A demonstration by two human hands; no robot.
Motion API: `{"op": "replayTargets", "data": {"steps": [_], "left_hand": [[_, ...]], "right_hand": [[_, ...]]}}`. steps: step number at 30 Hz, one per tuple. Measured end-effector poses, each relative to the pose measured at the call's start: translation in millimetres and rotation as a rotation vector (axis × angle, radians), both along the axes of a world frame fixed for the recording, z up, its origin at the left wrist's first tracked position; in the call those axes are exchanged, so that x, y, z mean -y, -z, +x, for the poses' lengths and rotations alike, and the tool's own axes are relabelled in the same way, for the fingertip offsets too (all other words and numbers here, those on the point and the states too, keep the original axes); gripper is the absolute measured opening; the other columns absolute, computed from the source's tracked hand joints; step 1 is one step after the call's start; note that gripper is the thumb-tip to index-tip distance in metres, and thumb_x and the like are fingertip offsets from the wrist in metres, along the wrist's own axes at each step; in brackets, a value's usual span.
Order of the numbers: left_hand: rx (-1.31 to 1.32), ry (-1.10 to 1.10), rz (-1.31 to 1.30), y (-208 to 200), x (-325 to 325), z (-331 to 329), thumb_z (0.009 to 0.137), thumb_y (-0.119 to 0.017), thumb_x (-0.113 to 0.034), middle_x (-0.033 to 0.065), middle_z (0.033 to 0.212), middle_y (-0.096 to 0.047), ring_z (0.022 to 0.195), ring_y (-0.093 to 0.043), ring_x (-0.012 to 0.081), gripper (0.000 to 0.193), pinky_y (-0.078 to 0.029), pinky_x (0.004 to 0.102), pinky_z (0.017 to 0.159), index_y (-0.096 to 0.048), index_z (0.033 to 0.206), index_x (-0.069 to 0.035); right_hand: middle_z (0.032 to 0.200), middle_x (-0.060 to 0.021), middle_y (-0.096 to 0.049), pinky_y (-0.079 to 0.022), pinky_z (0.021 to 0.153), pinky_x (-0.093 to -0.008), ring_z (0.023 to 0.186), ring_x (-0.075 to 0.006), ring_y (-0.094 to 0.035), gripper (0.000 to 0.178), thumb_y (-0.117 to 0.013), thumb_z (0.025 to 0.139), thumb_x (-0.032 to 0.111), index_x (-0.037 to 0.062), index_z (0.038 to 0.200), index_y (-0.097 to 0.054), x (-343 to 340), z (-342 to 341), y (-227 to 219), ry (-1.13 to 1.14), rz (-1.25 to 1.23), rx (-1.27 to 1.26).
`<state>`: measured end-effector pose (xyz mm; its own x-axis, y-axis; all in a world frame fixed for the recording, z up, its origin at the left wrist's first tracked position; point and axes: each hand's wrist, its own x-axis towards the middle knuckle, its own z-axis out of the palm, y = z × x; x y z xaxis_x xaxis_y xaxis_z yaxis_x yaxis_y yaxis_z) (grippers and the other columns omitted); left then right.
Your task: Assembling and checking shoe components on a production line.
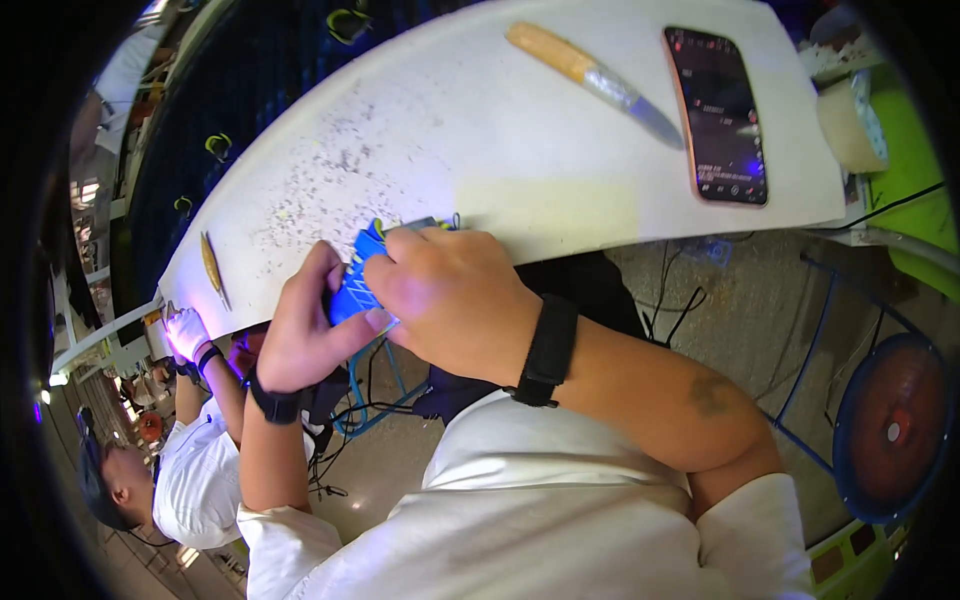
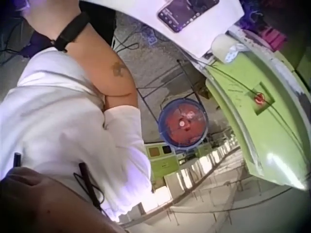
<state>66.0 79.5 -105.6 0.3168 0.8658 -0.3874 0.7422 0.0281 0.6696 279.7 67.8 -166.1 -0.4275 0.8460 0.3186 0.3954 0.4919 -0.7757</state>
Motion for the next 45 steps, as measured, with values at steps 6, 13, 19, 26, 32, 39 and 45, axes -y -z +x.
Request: {"op": "replayTargets", "data": {"steps": [6, 13, 19, 26, 32, 39, 45], "left_hand": [[0.787, -0.28, 0.047, 18, 7, 20, 0.073, -0.086, -0.019, 0.0223, 0.121, -0.066, 0.108, -0.068, 0.0256, 0.094, -0.053, 0.0338, 0.094, -0.026, 0.144, -0.004], [0.218, -0.007, 0.472, -1, -17, 59, 0.068, -0.092, -0.027, 0.0143, 0.092, -0.071, 0.086, -0.073, 0.0282, 0.063, -0.056, 0.0344, 0.079, -0.059, 0.116, -0.004], [0.161, 0.059, 0.537, -9, -26, 55, 0.065, -0.09, -0.031, 0.0158, 0.082, -0.072, 0.074, -0.073, 0.0329, 0.053, -0.058, 0.0372, 0.068, -0.066, 0.105, -0.005], [0.059, 0.121, 0.399, -12, -42, 54, 0.06, -0.092, -0.025, 0.0103, 0.083, -0.072, 0.076, -0.073, 0.019, 0.055, -0.056, 0.031, 0.072, -0.067, 0.103, -0.001], [0.312, -0.018, 0.372, 9, -46, 44, 0.058, -0.095, -0.028, 0.0079, 0.079, -0.073, 0.071, -0.072, 0.0178, 0.053, -0.056, 0.0299, 0.068, -0.069, 0.096, -0.001], [0.52, -0.248, 0.186, 37, -31, 18, 0.061, -0.095, -0.022, 0.0051, 0.09, -0.073, 0.083, -0.068, 0.0111, 0.057, -0.056, 0.0284, 0.078, -0.068, 0.105, 0.003], [0.566, -0.264, 0.194, 46, -16, 14, 0.063, -0.095, -0.025, 0.0055, 0.096, -0.073, 0.087, -0.068, 0.0117, 0.059, -0.056, 0.0304, 0.083, -0.068, 0.108, 0.002]], "right_hand": [[0.106, -0.0096, -0.058, -0.048, 0.09, -0.0313, 0.102, -0.0189, -0.058, 0.048, -0.081, 0.082, 0.029, 0.0002, 0.114, -0.058, -22, 41, -10, 0.166, -0.216, -0.649], [0.107, -0.0088, -0.066, -0.051, 0.092, -0.0315, 0.099, -0.0146, -0.063, 0.052, -0.052, 0.104, 0.048, -0.0015, 0.113, -0.065, -53, 42, -44, -0.055, -0.636, -0.816], [0.118, -0.0084, -0.06, -0.047, 0.101, -0.0344, 0.112, -0.0184, -0.057, 0.084, -0.086, 0.074, 0.044, 0.0085, 0.142, -0.053, -63, 42, -64, -0.235, -0.305, -0.39], [0.118, -0.0101, -0.062, -0.047, 0.101, -0.0348, 0.111, -0.0205, -0.059, 0.076, -0.085, 0.07, 0.024, 0.0076, 0.138, -0.056, -73, 47, -65, -0.242, -0.255, -0.226], [0.113, -0.014, -0.067, -0.049, 0.097, -0.0338, 0.109, -0.0208, -0.063, 0.046, -0.077, 0.073, 0.012, 0.0019, 0.116, -0.067, -85, 33, -66, -0.309, -0.49, -0.264], [0.102, -0.0086, -0.065, -0.048, 0.099, -0.0337, 0.1, -0.0175, -0.062, 0.023, -0.072, 0.074, 0.005, 0.0015, 0.096, -0.067, -89, 18, -36, -0.337, -0.501, -0.603], [0.099, -0.0038, -0.053, -0.044, 0.097, -0.0316, 0.1, -0.014, -0.053, 0.04, -0.058, 0.07, -0.001, 0.0062, 0.109, -0.052, -70, 7, -27, -0.194, -0.577, -1.01]]}}
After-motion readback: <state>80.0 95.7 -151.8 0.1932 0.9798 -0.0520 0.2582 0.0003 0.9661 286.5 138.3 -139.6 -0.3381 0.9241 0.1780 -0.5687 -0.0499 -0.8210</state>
